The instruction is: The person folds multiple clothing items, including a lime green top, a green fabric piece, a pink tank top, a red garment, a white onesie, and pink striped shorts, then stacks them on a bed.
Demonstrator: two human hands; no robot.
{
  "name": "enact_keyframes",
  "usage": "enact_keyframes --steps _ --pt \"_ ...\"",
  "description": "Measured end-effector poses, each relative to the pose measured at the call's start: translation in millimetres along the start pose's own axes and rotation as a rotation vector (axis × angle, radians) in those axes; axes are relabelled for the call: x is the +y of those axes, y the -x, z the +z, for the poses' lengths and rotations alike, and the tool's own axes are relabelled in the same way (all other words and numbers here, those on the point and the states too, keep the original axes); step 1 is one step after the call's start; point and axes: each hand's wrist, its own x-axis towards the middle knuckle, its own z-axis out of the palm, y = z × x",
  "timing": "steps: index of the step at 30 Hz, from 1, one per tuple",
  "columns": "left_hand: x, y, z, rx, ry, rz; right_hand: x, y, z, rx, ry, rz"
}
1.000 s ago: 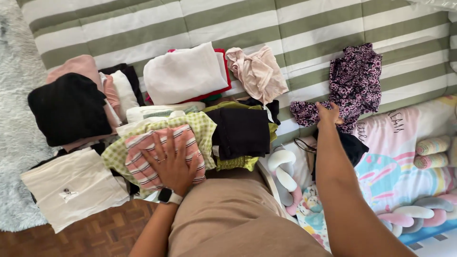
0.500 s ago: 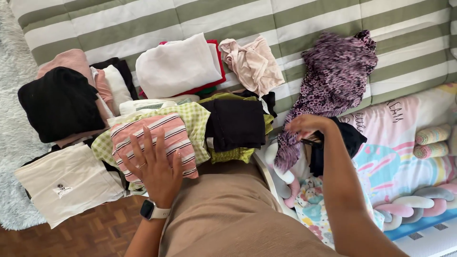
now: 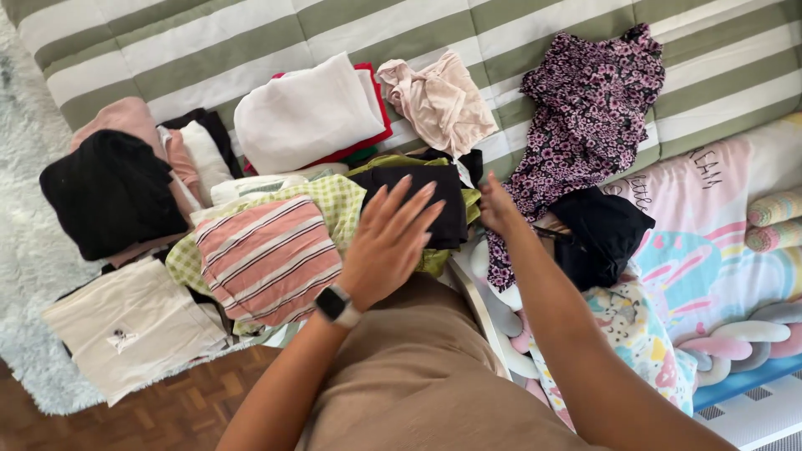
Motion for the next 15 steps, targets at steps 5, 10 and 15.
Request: enact_keyframes --steps 5,10,15 --pt "-7 -13 60 -0.208 -0.248 0.000 5 -11 1 -0.054 0.151 -0.128" --pt "-17 28 96 -0.351 -0.385 -0.051 -50 -8 -58 0.683 1.049 -0.983" --pt "-19 40 108 -0.374 -0.487 -0.048 -135 -3 -104 0.968 1.287 -0.894"
